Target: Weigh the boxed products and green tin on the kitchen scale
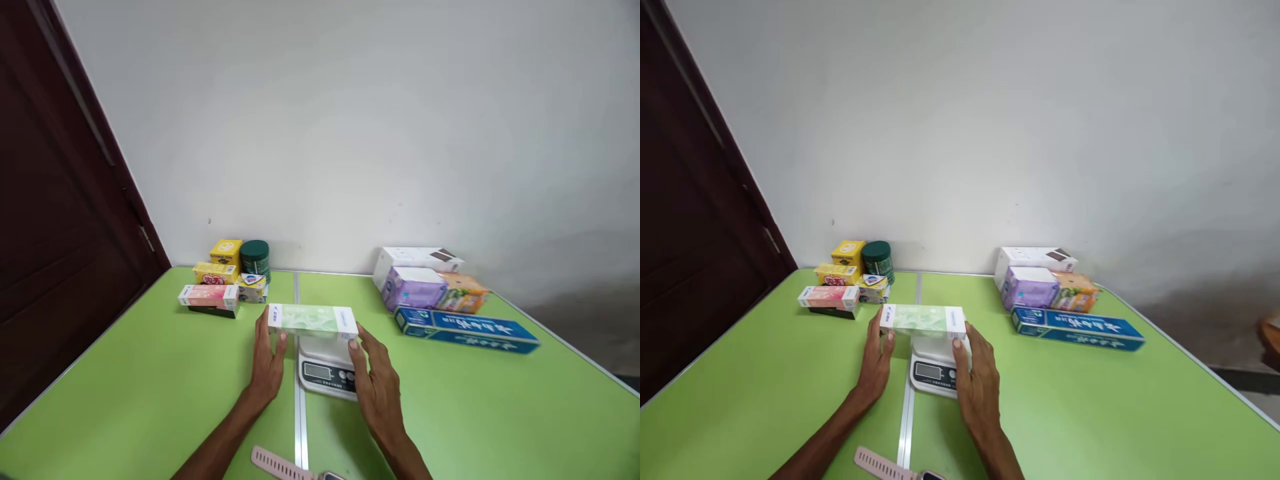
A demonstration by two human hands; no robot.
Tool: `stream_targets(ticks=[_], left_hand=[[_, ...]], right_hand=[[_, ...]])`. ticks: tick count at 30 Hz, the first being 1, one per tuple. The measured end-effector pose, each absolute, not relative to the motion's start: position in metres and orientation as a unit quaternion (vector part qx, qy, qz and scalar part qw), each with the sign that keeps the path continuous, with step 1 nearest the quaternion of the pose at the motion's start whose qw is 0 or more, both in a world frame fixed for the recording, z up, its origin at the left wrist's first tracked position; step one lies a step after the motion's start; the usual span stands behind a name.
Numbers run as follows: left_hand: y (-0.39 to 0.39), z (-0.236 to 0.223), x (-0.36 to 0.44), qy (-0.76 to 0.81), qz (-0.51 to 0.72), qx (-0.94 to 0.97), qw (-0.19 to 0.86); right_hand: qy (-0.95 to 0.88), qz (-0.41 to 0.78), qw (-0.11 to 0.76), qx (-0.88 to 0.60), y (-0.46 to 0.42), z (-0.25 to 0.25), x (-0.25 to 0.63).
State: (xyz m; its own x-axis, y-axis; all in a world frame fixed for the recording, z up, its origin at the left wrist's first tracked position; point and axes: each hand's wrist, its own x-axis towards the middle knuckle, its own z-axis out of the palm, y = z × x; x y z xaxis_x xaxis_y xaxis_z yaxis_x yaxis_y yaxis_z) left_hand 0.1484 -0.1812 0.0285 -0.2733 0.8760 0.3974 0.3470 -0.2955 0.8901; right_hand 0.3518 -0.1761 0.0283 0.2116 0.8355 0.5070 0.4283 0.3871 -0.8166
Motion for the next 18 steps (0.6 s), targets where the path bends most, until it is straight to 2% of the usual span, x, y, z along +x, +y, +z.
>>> stream_targets(ticks=[6, 11, 18], left_hand=[[-0.178, 0.064, 0.046, 0.607, 0.633, 0.464, 0.124], [-0.152, 0.066, -0.048, 0.666, 0.608, 0.43, 0.044], [-0.115, 0.053, -0.098, 0.697, 0.569, 0.433, 0.059]], right_hand=[[-0.657, 0.215, 0.574, -0.44, -0.152, 0.052, 0.232], [-0.698, 0.238, 0.562, -0.375, -0.118, 0.04, 0.131], [-0.717, 0.23, 0.52, -0.403, -0.083, 0.018, 0.085]])
